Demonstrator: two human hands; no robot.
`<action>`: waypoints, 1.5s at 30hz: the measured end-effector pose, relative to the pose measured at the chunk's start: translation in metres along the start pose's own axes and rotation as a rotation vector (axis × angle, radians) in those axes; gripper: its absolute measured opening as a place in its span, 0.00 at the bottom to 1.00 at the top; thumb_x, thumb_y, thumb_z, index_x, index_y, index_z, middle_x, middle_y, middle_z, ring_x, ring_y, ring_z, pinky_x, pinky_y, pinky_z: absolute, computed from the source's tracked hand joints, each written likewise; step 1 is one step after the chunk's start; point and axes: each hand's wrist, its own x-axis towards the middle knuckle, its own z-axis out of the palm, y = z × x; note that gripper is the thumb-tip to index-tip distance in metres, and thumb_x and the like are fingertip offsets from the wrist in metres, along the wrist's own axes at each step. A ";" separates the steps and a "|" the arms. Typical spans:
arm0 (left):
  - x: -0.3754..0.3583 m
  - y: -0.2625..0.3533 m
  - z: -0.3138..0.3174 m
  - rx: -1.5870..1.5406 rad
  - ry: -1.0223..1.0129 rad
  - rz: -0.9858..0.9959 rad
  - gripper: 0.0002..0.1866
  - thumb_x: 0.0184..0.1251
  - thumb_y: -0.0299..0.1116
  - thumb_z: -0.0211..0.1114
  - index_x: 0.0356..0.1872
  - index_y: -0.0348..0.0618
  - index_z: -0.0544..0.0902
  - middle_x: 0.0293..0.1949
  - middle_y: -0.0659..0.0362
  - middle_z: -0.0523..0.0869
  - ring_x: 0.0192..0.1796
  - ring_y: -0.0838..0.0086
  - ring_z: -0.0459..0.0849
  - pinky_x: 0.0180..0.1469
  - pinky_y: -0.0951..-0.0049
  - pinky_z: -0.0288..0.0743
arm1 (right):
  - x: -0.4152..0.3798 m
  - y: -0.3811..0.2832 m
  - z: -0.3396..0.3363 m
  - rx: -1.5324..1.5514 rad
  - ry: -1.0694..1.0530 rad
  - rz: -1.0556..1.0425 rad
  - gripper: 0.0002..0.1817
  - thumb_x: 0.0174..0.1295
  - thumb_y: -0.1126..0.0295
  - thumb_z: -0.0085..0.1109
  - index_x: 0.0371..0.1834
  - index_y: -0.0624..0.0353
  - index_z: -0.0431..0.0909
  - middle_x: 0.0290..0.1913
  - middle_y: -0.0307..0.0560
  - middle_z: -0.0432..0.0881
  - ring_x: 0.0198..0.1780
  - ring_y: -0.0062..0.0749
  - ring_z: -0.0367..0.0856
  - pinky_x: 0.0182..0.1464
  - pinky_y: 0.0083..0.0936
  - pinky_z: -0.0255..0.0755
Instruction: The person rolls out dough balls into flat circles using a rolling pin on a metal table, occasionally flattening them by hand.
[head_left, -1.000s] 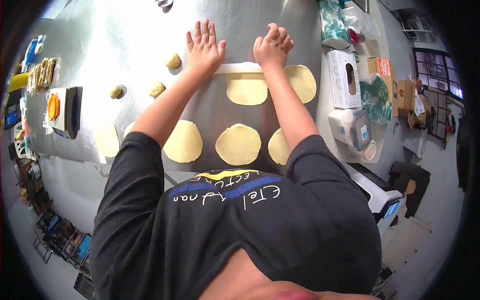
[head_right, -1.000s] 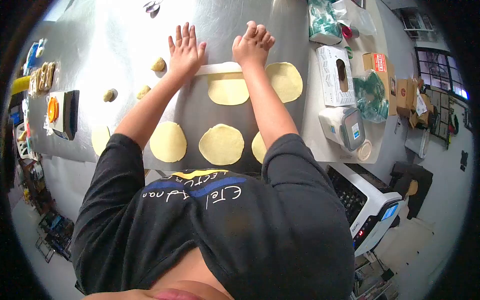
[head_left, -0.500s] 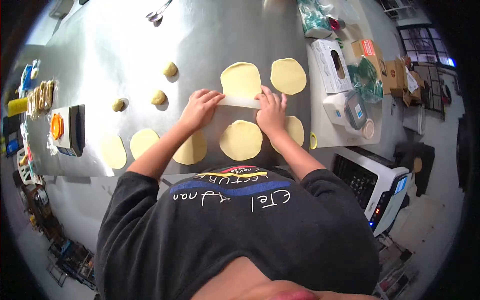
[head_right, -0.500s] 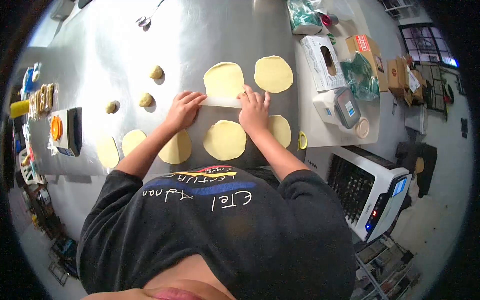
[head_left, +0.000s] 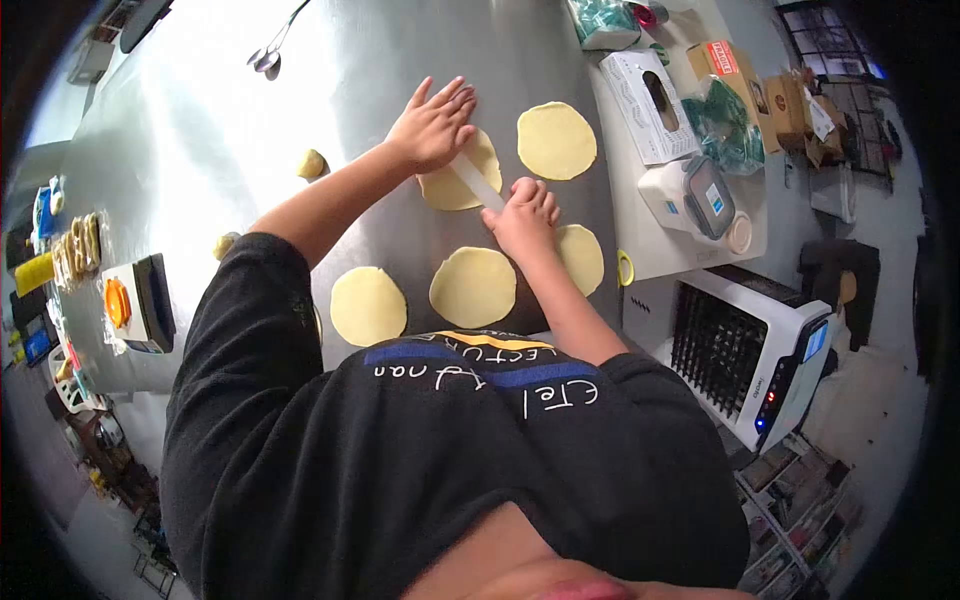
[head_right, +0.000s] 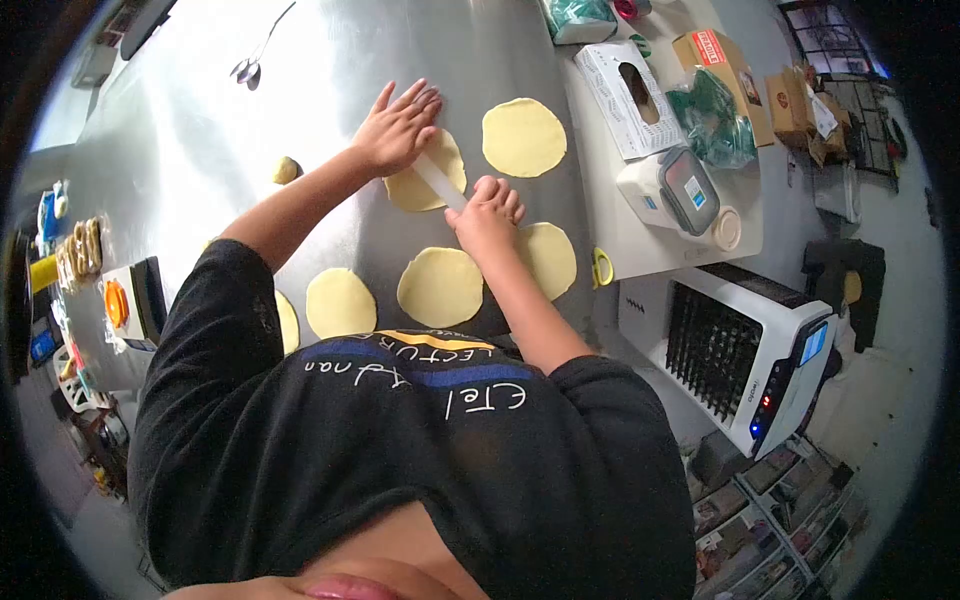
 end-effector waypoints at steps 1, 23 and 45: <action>0.012 0.002 -0.003 0.002 -0.003 0.007 0.29 0.74 0.47 0.38 0.69 0.41 0.63 0.73 0.58 0.60 0.77 0.69 0.48 0.75 0.52 0.36 | 0.004 0.002 -0.002 0.004 0.010 0.045 0.34 0.45 0.55 0.72 0.49 0.57 0.62 0.51 0.51 0.68 0.55 0.48 0.66 0.58 0.46 0.57; -0.156 0.095 0.022 -0.731 0.424 -0.761 0.19 0.66 0.32 0.55 0.56 0.35 0.75 0.62 0.39 0.69 0.69 0.42 0.60 0.70 0.48 0.52 | 0.072 0.003 -0.039 -0.063 -0.113 -0.571 0.15 0.51 0.71 0.52 0.43 0.49 0.76 0.43 0.40 0.73 0.50 0.37 0.69 0.52 0.36 0.54; -0.084 -0.011 -0.001 0.012 0.818 -0.799 0.31 0.69 0.37 0.52 0.70 0.39 0.57 0.74 0.41 0.46 0.77 0.50 0.41 0.74 0.50 0.40 | 0.241 -0.102 -0.018 0.189 -0.066 -0.696 0.18 0.52 0.66 0.50 0.49 0.45 0.74 0.51 0.44 0.75 0.52 0.44 0.71 0.57 0.42 0.61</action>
